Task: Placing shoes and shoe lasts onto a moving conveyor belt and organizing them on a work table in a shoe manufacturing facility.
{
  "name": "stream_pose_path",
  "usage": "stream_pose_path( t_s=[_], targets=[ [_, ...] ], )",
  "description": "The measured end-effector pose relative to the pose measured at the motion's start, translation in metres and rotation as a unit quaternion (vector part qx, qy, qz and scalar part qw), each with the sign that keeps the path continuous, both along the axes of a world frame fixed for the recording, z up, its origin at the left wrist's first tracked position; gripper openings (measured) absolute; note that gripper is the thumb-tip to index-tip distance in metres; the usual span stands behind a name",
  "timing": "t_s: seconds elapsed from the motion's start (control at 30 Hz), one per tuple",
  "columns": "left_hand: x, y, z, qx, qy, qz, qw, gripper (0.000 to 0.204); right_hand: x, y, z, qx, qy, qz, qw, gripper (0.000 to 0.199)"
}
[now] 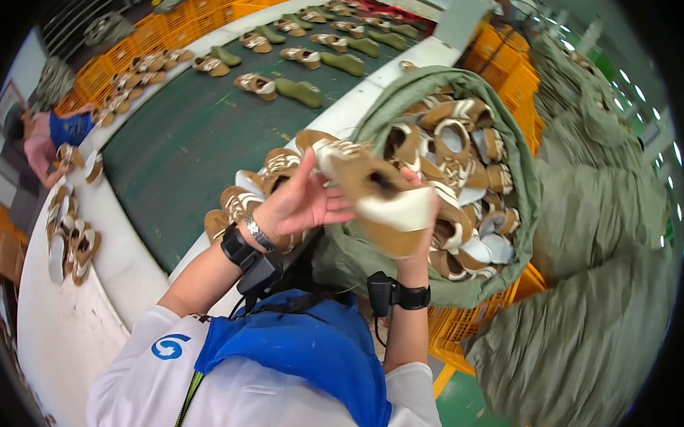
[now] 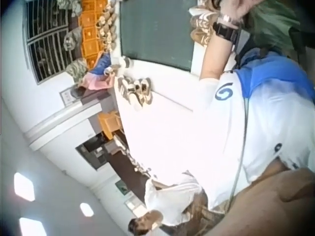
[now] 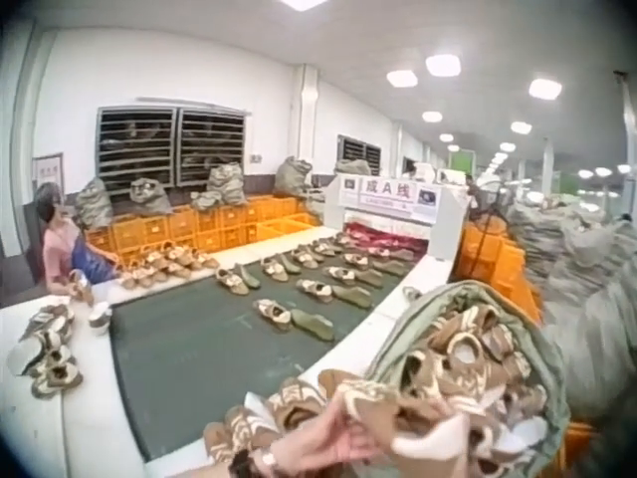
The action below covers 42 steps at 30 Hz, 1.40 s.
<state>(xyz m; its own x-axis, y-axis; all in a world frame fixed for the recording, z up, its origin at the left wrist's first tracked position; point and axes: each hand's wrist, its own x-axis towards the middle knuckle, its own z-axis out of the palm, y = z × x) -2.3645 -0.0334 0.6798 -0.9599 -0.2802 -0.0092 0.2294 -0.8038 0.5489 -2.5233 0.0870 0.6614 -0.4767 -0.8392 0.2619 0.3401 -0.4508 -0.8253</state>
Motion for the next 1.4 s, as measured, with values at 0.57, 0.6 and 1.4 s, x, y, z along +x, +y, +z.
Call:
stream_pose_path(
  t_s=[0.57, 0.6, 1.4],
  targets=[
    [0.210, -0.017, -0.121, 0.105, -0.168, 0.412, 0.889, 0.041, -0.167, 0.077, -0.075, 0.202, 0.237, -0.488, 0.816, 0.017],
    [0.215, -0.013, -0.130, 0.120, -0.174, 0.413, 0.886, 0.041, -0.211, 0.107, -0.104, 0.209, 0.169, -0.535, 0.801, 0.018],
    [0.374, -0.054, -0.190, -0.420, -0.665, 0.442, 0.430, 0.041, -0.366, 0.179, -0.226, 0.345, -0.279, -0.312, 0.840, 0.015]
  ],
)
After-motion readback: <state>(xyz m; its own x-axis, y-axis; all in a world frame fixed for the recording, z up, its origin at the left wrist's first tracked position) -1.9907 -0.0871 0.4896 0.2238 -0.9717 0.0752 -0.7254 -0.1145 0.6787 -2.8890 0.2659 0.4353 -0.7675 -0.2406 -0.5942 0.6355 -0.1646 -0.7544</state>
